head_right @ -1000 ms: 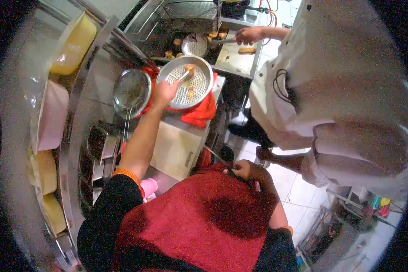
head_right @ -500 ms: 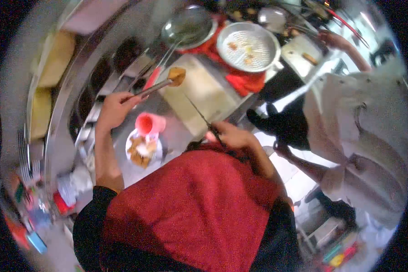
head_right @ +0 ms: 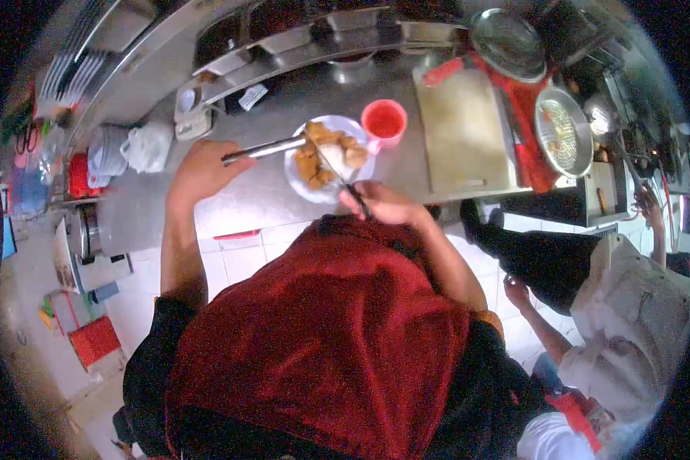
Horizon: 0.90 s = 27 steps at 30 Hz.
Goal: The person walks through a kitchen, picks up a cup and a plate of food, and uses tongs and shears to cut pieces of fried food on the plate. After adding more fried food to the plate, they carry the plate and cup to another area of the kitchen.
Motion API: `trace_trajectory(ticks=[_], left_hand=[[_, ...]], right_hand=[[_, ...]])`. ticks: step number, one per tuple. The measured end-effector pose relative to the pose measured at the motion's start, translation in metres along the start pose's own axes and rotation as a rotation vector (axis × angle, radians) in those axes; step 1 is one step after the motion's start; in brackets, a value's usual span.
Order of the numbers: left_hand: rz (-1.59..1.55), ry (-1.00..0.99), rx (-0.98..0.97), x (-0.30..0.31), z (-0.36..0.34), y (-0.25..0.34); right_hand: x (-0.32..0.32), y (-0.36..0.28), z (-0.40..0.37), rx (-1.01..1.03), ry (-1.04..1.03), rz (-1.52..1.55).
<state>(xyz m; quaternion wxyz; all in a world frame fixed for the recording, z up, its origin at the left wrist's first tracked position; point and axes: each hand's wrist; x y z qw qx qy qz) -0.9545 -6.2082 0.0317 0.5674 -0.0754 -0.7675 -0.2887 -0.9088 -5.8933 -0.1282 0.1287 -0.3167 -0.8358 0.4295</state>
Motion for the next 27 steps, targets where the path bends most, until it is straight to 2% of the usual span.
trace_trajectory(ticks=[1, 3, 5, 7, 13, 16, 20, 22, 25, 27], left_hand=[[-0.006, 0.002, 0.008, -0.006, -0.008, -0.008], [0.052, 0.14, -0.044, -0.019, -0.022, -0.023], [0.013, 0.107, -0.003, -0.025, -0.029, -0.027], [-0.034, 0.061, 0.033, -0.032, -0.034, -0.028], [0.126, 0.098, 0.0, -0.065, -0.033, -0.049], [0.107, 0.089, -0.064, -0.068, -0.027, -0.059], [0.092, 0.068, -0.116, -0.07, -0.021, -0.065], [0.097, 0.081, -0.146, -0.07, -0.016, -0.067], [0.085, 0.015, -0.152, -0.065, -0.009, -0.067], [0.007, -0.101, -0.093, -0.061, -0.004, -0.069]], right_hand=[[-0.008, 0.003, 0.008, -0.005, -0.008, -0.005], [-0.03, -0.012, 0.012, 0.032, 0.046, 0.042], [-0.043, -0.016, 0.016, 0.002, 0.011, 0.063], [-0.055, -0.017, 0.018, -0.152, -0.014, 0.253], [-0.077, -0.045, 0.014, -0.371, 0.168, 0.208], [-0.078, -0.02, 0.03, -0.337, 0.112, 0.365], [-0.081, -0.024, 0.031, -0.347, 0.149, 0.457], [-0.078, -0.017, 0.035, -0.263, 0.119, 0.469], [-0.076, -0.023, 0.029, -0.288, 0.131, 0.472], [-0.074, -0.005, 0.036, -0.276, 0.093, 0.551]])
Point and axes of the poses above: each hand's wrist, its own z-axis towards the middle knuckle, its own x-axis out of the back of the hand, y = z × x, and after that the axes turned 14 degrees about -x, right-handed
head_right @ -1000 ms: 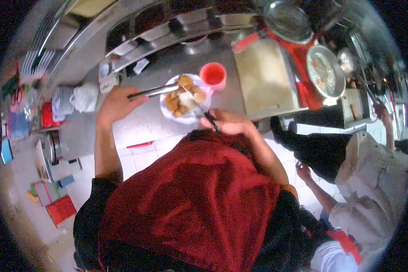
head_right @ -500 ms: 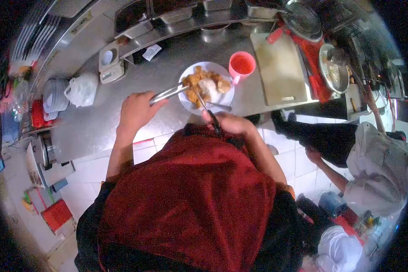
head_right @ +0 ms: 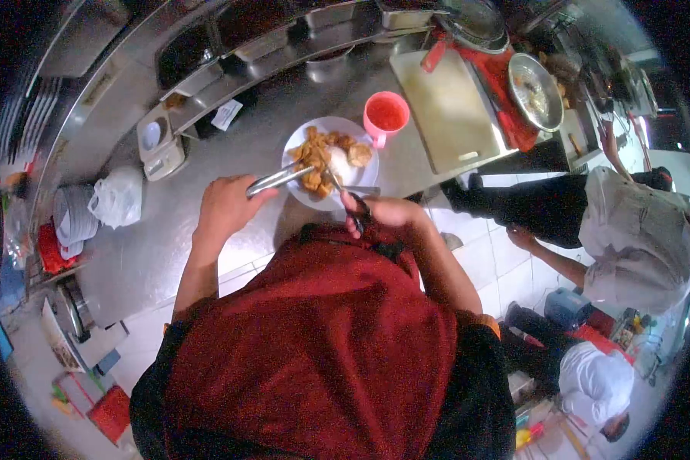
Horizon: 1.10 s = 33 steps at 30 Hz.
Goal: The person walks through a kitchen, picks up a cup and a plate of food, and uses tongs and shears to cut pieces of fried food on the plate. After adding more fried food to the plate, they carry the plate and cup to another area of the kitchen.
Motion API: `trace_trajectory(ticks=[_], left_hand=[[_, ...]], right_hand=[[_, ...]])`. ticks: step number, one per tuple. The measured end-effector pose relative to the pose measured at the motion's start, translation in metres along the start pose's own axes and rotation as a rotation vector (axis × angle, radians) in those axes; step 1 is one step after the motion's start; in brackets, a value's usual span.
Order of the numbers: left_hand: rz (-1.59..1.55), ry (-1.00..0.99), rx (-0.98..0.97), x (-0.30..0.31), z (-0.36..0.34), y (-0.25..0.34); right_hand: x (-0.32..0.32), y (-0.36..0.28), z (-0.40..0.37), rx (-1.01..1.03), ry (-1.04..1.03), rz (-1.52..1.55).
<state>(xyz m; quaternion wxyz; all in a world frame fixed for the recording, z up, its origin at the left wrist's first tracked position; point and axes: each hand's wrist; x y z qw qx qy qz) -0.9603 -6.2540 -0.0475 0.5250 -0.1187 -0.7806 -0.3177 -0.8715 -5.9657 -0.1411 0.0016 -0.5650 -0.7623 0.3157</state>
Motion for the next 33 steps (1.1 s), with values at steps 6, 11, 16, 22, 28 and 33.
trace_trajectory(ticks=[6, 11, 16, 22, 28, 33], left_hand=[[0.061, 0.23, -0.19, -0.012, 0.0, -0.022], [0.08, 0.203, -0.181, -0.013, -0.002, -0.031], [0.033, 0.086, -0.111, -0.019, -0.002, -0.028], [-0.029, 0.182, -0.139, -0.025, -0.001, -0.017], [0.032, 0.167, -0.175, -0.029, 0.0, -0.01], [0.0, 0.204, -0.196, -0.029, -0.005, -0.019]], right_hand=[[-0.009, -0.009, -0.001, 0.053, -0.028, 0.093], [-0.01, -0.015, -0.002, 0.101, 0.076, -0.028], [-0.017, -0.023, -0.02, 0.011, 0.263, -0.325], [-0.003, -0.002, -0.006, -0.024, 0.107, -0.229], [-0.002, 0.002, 0.011, 0.013, 0.107, -0.201], [0.001, -0.005, 0.0, -0.029, 0.215, -0.218]])
Point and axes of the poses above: each hand's wrist, its own z-axis towards the middle knuckle, its own x-axis out of the back of the hand, y = z × x, and after that the axes turned 14 degrees about -x, right-handed
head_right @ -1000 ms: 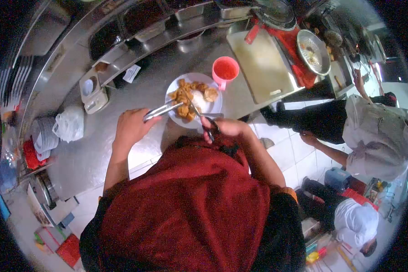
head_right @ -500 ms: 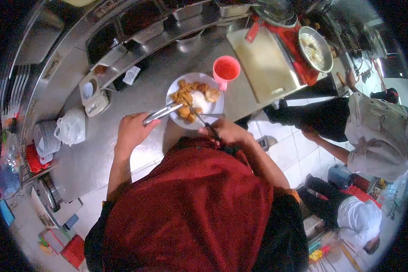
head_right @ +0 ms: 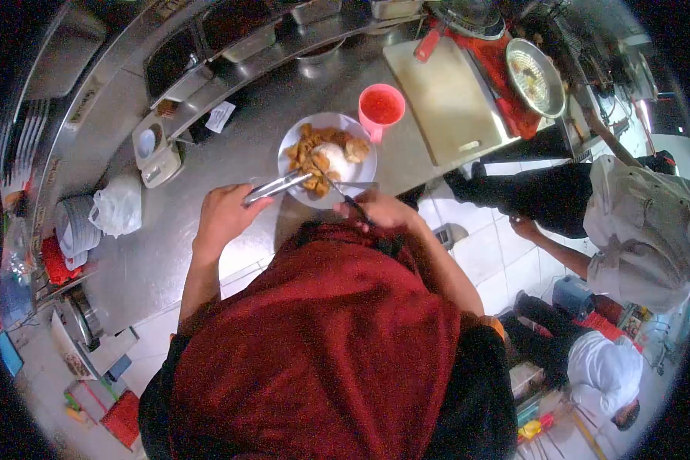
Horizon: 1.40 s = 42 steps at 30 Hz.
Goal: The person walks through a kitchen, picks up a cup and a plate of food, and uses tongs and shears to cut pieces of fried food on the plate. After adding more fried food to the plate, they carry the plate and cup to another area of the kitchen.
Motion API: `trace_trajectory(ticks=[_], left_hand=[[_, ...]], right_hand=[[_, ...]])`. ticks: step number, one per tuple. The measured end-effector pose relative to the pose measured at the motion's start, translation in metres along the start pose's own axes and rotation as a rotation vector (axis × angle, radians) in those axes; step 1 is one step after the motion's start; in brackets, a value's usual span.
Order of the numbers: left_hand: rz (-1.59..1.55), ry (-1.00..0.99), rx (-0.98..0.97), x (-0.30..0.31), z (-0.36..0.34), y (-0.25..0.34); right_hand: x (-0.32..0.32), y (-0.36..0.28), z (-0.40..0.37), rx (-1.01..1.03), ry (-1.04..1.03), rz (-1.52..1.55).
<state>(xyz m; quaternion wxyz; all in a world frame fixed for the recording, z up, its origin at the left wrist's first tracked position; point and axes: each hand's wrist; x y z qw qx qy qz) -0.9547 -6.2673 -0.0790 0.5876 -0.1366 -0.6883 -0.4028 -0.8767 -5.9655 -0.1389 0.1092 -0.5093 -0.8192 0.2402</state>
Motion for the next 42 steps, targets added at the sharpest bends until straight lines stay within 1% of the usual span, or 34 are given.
trace_trajectory(ticks=[2, 4, 6, 8, 10, 11, 12, 13, 14, 16, 17, 18, 19, 20, 21, 22, 23, 24, 25, 26, 27, 29, 30, 31, 33, 34, 36, 40, 42], left_hand=[[-0.017, -0.027, 0.03, -0.005, -0.002, -0.004], [-0.033, -0.055, 0.056, -0.007, -0.003, -0.007], [-0.109, 0.027, 0.067, -0.007, -0.004, -0.008], [-0.108, 0.032, 0.078, -0.009, -0.004, -0.011], [-0.107, 0.036, 0.092, -0.008, -0.005, -0.011], [-0.154, 0.016, 0.151, -0.004, -0.004, -0.01], [-0.2, -0.006, 0.21, -0.002, -0.004, -0.011], [-0.198, -0.004, 0.21, -0.001, -0.004, -0.013], [-0.193, 0.004, 0.226, -0.002, -0.005, -0.016], [-0.189, 0.013, 0.248, -0.006, -0.009, -0.018], [-0.272, 0.022, 0.25, -0.011, -0.009, -0.017], [-0.356, 0.032, 0.249, -0.016, -0.009, -0.018], [-0.356, 0.033, 0.25, -0.021, -0.01, -0.02], [-0.424, 0.069, 0.195, -0.026, -0.011, -0.023], [-0.491, 0.105, 0.139, -0.031, -0.011, -0.026], [-0.491, 0.105, 0.139, -0.035, -0.012, -0.032], [-0.564, 0.097, 0.125, -0.039, -0.014, -0.039], [-0.636, 0.09, 0.111, -0.043, -0.015, -0.047], [-0.637, 0.089, 0.113, -0.051, -0.017, -0.056], [-0.713, 0.104, 0.099, -0.061, -0.019, -0.066], [-0.788, 0.12, 0.086, -0.067, -0.019, -0.071], [-0.801, 0.127, 0.084, -0.072, -0.014, -0.078], [-0.815, 0.134, 0.077, -0.071, -0.011, -0.079], [-0.814, 0.134, 0.077, -0.07, -0.01, -0.079], [-0.774, 0.044, 0.101, -0.056, -0.001, -0.07], [-0.776, 0.043, 0.099, -0.057, 0.001, -0.071], [-0.805, 0.016, 0.084, -0.059, 0.005, -0.077], [-0.785, 0.028, 0.085, -0.061, 0.008, -0.084], [-0.85, 0.088, 0.083, -0.067, 0.007, -0.09]], right_hand=[[-0.002, 0.001, -0.003, -0.01, 0.028, -0.032], [-0.007, -0.009, -0.015, 0.106, 0.058, -0.014], [-0.012, -0.003, -0.008, 0.11, 0.073, 0.011], [-0.012, 0.004, 0.001, 0.117, 0.089, 0.027], [-0.011, 0.014, 0.009, -0.007, -0.075, 0.161], [-0.01, 0.023, 0.013, -0.007, -0.076, 0.161], [-0.009, 0.034, 0.016, 0.008, -0.142, 0.237], [-0.007, 0.042, 0.018, 0.024, -0.207, 0.31], [-0.007, 0.041, 0.012, 0.025, -0.209, 0.308], [-0.007, 0.03, -0.005, 0.104, -0.139, 0.126], [-0.006, 0.028, -0.007, 0.103, -0.143, 0.124], [-0.003, 0.026, -0.009, 0.069, -0.209, 0.164], [-0.001, 0.025, -0.01, 0.035, -0.274, 0.205], [-0.001, 0.032, -0.007, 0.034, -0.274, 0.205], [-0.001, 0.042, -0.001, 0.12, -0.257, 0.213], [0.001, 0.051, 0.003, 0.207, -0.24, 0.22], [0.004, 0.054, 0.003, 0.205, -0.241, 0.22], [0.009, 0.055, 0.003, 0.275, -0.301, 0.189], [0.013, 0.057, 0.003, 0.344, -0.364, 0.159], [0.022, 0.05, -0.002, 0.403, -0.382, -0.007], [0.027, 0.054, 0.002, 0.402, -0.386, -0.006], [0.035, 0.065, 0.015, 0.39, -0.5, -0.018], [0.038, 0.067, 0.021, 0.318, -0.514, -0.065], [0.04, 0.071, 0.026, 0.319, -0.514, -0.065], [0.039, 0.066, 0.023, 0.288, -0.515, -0.066], [0.038, 0.067, 0.024, 0.287, -0.513, -0.065], [0.034, 0.067, 0.026, 0.284, -0.514, 0.016], [0.024, 0.05, 0.011, 0.275, -0.489, 0.092], [0.019, 0.041, 0.001, 0.29, -0.367, 0.105]])
Point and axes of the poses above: each hand's wrist, its own z-axis towards the middle knuckle, its own x-axis out of the back of the hand, y = z × x, and after that the axes turned 14 degrees about -x, right-handed
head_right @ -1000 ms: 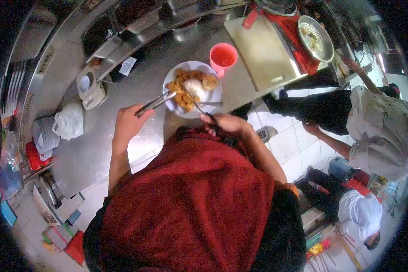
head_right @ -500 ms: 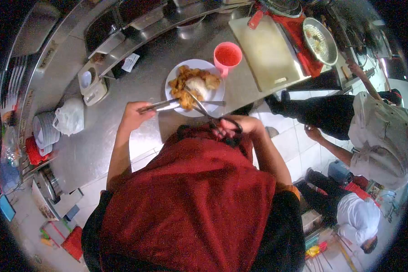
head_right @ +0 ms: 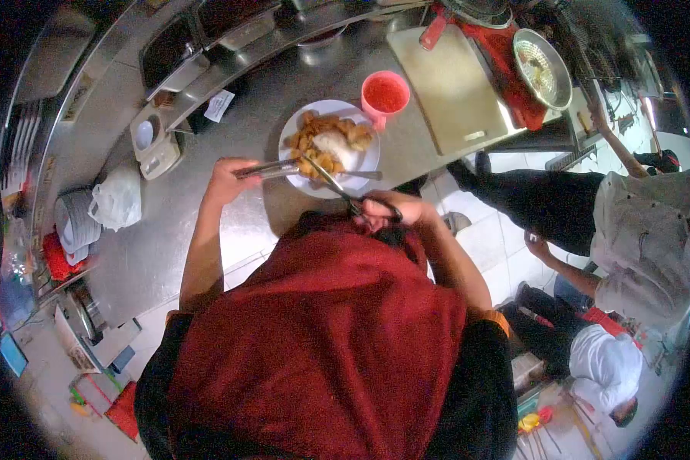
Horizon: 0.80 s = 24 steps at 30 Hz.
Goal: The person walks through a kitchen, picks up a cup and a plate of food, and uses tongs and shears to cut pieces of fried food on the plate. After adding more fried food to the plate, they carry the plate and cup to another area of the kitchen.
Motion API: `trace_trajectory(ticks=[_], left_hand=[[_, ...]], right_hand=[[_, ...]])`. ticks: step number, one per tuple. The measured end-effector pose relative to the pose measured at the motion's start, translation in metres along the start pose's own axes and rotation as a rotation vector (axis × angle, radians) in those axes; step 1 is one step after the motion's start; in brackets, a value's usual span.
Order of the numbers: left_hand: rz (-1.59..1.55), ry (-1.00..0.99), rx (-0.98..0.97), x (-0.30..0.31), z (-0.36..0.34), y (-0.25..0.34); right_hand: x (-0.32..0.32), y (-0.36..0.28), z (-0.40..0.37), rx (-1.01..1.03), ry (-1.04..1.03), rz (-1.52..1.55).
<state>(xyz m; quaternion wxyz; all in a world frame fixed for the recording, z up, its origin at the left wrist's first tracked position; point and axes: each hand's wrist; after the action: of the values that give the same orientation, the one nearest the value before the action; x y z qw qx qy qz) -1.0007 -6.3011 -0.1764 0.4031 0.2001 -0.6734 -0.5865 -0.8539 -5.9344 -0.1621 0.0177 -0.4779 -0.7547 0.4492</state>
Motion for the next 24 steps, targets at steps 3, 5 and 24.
trace_trajectory(ticks=[3, 5, 24], left_hand=[[-0.069, 0.03, -0.066, 0.002, 0.001, -0.006], [-0.046, 0.015, -0.062, 0.004, 0.002, -0.004], [0.018, -0.07, 0.096, -0.002, 0.016, -0.02]], right_hand=[[-0.016, -0.021, -0.001, 0.022, 0.031, 0.08], [-0.012, -0.013, 0.004, 0.014, 0.034, 0.045], [-0.009, 0.004, 0.019, -0.014, 0.159, 0.022]])
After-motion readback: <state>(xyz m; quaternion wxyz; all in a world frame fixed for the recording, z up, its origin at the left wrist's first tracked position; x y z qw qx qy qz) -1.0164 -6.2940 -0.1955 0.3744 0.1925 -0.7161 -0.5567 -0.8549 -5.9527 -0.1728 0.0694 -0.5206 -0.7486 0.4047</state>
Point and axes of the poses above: each hand's wrist, its own z-axis towards the middle knuckle, its own x-axis out of the back of the hand, y = z × x, and after that the axes turned 14 degrees about -x, right-handed
